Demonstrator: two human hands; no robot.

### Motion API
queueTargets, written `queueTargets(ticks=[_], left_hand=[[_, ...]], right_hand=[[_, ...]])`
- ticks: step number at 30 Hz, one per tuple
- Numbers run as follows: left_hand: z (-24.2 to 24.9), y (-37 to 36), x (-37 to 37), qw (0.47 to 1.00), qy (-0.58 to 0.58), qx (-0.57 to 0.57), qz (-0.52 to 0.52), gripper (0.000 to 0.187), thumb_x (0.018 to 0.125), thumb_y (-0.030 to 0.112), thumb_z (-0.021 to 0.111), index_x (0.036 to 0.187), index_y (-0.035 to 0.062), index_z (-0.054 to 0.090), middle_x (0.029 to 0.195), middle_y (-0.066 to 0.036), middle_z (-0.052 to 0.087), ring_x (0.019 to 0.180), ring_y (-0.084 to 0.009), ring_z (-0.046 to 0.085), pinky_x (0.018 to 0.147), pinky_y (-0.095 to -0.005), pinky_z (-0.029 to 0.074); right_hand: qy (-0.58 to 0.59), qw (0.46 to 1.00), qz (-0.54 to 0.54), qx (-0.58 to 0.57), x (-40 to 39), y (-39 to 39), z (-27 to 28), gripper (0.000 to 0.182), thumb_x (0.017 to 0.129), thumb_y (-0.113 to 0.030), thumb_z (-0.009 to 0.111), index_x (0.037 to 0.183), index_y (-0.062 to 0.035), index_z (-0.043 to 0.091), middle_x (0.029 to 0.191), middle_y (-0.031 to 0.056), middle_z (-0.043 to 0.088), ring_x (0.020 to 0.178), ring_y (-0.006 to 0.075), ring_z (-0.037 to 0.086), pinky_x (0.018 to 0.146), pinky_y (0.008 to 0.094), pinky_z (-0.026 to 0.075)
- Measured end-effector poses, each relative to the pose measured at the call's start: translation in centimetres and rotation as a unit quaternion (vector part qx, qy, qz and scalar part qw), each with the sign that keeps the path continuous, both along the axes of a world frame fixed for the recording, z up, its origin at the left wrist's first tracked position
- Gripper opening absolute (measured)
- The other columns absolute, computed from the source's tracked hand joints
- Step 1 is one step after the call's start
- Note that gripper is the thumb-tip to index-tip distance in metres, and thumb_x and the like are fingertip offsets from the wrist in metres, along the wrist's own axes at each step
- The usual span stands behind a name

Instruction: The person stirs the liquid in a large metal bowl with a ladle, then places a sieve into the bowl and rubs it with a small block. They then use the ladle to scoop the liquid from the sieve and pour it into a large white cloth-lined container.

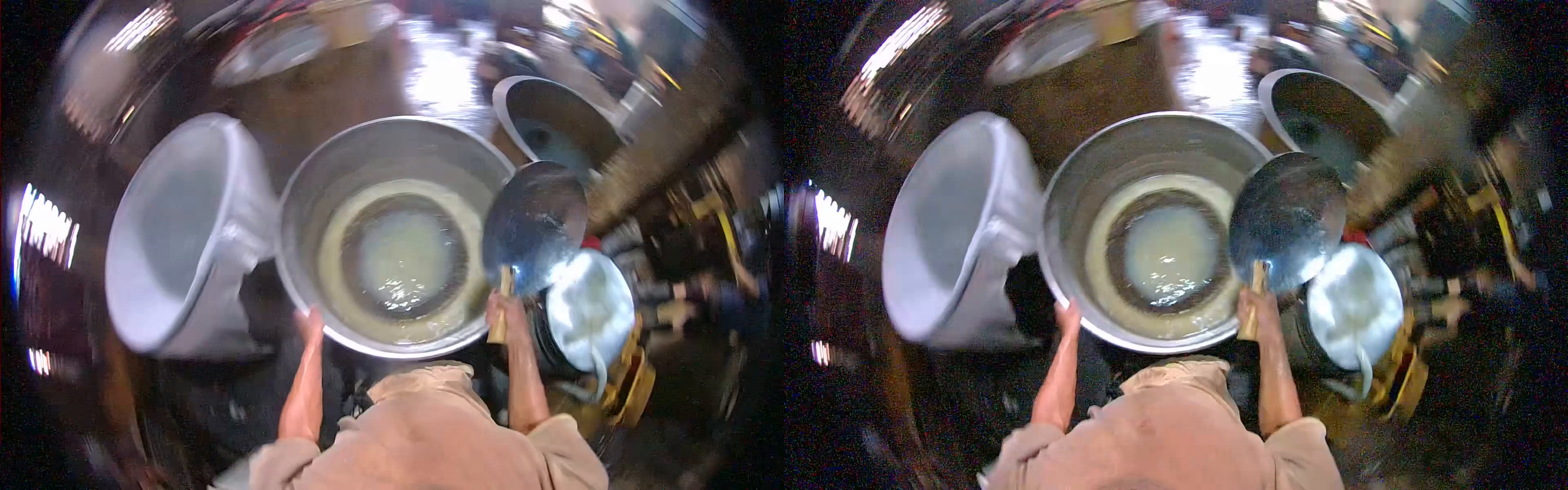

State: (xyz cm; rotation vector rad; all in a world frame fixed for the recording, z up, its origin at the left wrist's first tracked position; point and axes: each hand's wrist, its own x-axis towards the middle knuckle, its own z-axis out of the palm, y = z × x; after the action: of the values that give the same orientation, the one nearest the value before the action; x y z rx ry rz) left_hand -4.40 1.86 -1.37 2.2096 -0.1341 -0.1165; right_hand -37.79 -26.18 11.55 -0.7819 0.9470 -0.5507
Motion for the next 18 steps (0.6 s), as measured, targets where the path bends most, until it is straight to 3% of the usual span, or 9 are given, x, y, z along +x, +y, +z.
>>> queueTargets(ticks=[1,3,5,6,7,9,12,16,18], left_hand=[[6.1,-0.8,-1.5,0.994,0.09,0.019,-0.05,0.039,0.077,0.031,0.055,0.091,-0.0058,0.051,0.084,-0.023,0.058,0.078,-0.0367,0.056,0.069,-0.0448,0.041],[2.6,1.8,-1.0,0.988,-0.014,0.147,-0.053,0.034,0.081,0.029,0.05,0.093,-0.0023,0.054,0.099,-0.023,0.054,0.093,-0.0357,0.05,0.078,-0.0422,0.04],[0.6,5.6,-1.2,0.997,-0.004,0.076,-0.013,0.04,0.082,0.032,0.049,0.106,0.0,0.051,0.111,-0.022,0.048,0.104,-0.0349,0.045,0.087,-0.0406,0.037],[1.1,7.6,-1.7,0.998,0.013,0.063,-0.018,0.044,0.083,0.034,0.048,0.111,0.0006,0.049,0.115,-0.021,0.047,0.105,-0.0345,0.044,0.088,-0.0411,0.036],[2.4,9.1,-2.9,0.997,0.017,0.067,0.015,0.044,0.083,0.034,0.048,0.111,0.0006,0.049,0.115,-0.021,0.047,0.105,-0.0345,0.044,0.088,-0.0411,0.036],[7.3,10.8,-5.9,0.882,0.317,-0.309,0.16,0.053,0.085,0.043,0.04,0.119,0.0026,0.041,0.123,-0.017,0.043,0.108,-0.0328,0.044,0.087,-0.0439,0.037],[10.5,13.6,-9.5,0.768,0.333,-0.529,0.142,0.059,0.086,0.049,0.032,0.125,0.0043,0.034,0.126,-0.014,0.041,0.108,-0.0319,0.045,0.086,-0.0453,0.038],[11.7,14.8,-12.7,0.687,0.28,-0.657,0.135,0.057,0.088,0.047,0.026,0.126,0.0057,0.032,0.126,-0.015,0.04,0.108,-0.0334,0.045,0.088,-0.0453,0.037],[12.4,14.8,-13.6,0.674,0.26,-0.674,0.155,0.056,0.088,0.047,0.026,0.127,0.0067,0.031,0.127,-0.015,0.039,0.108,-0.0337,0.046,0.086,-0.0438,0.039]], right_hand=[[0.031,0.998,0.046,-0.02,1.9,0.7,-0.7,0.008,0.075,-0.007,0.055,0.079,-0.0029,0.05,0.058,0.0024,0.049,0.043,0.0103,0.047,0.037,0.0219,0.039],[0.082,0.983,0.125,-0.111,5.9,1.9,-1.9,0.007,0.073,-0.007,0.056,0.073,-0.003,0.05,0.055,0.0022,0.048,0.042,0.0105,0.046,0.037,0.0223,0.039],[0.187,0.922,0.153,-0.303,11.0,3.8,-0.8,0.012,0.07,-0.006,0.059,0.073,-0.0009,0.048,0.059,0.0037,0.049,0.044,0.012,0.047,0.041,0.0258,0.039],[0.175,0.917,0.188,-0.304,13.6,3.8,-1.5,0.012,0.07,-0.006,0.059,0.073,-0.0009,0.048,0.059,0.0037,0.049,0.044,0.012,0.047,0.041,0.0258,0.039],[0.107,0.865,0.19,-0.452,16.0,3.6,-2.5,0.02,0.067,-0.008,0.062,0.078,-0.0014,0.046,0.066,0.0071,0.05,0.051,0.0192,0.05,0.048,0.0318,0.041],[0.036,0.763,0.227,-0.604,20.9,3.6,-2.1,0.031,0.062,-0.008,0.064,0.086,-0.004,0.045,0.073,0.0118,0.052,0.062,0.0291,0.053,0.058,0.0385,0.042],[0.05,0.671,0.347,-0.654,27.2,6.9,1.3,0.034,0.061,-0.006,0.062,0.091,-0.0076,0.045,0.074,0.0132,0.054,0.068,0.0326,0.054,0.061,0.0401,0.042],[-0.043,0.478,0.452,-0.752,33.4,11.0,2.6,0.034,0.061,-0.002,0.057,0.092,-0.0102,0.045,0.076,0.0132,0.055,0.074,0.0327,0.055,0.064,0.0417,0.041],[-0.067,0.431,0.454,-0.777,35.2,13.1,1.6,0.037,0.059,0.001,0.057,0.092,-0.0105,0.046,0.077,0.013,0.056,0.074,0.0323,0.055,0.065,0.0416,0.041]])
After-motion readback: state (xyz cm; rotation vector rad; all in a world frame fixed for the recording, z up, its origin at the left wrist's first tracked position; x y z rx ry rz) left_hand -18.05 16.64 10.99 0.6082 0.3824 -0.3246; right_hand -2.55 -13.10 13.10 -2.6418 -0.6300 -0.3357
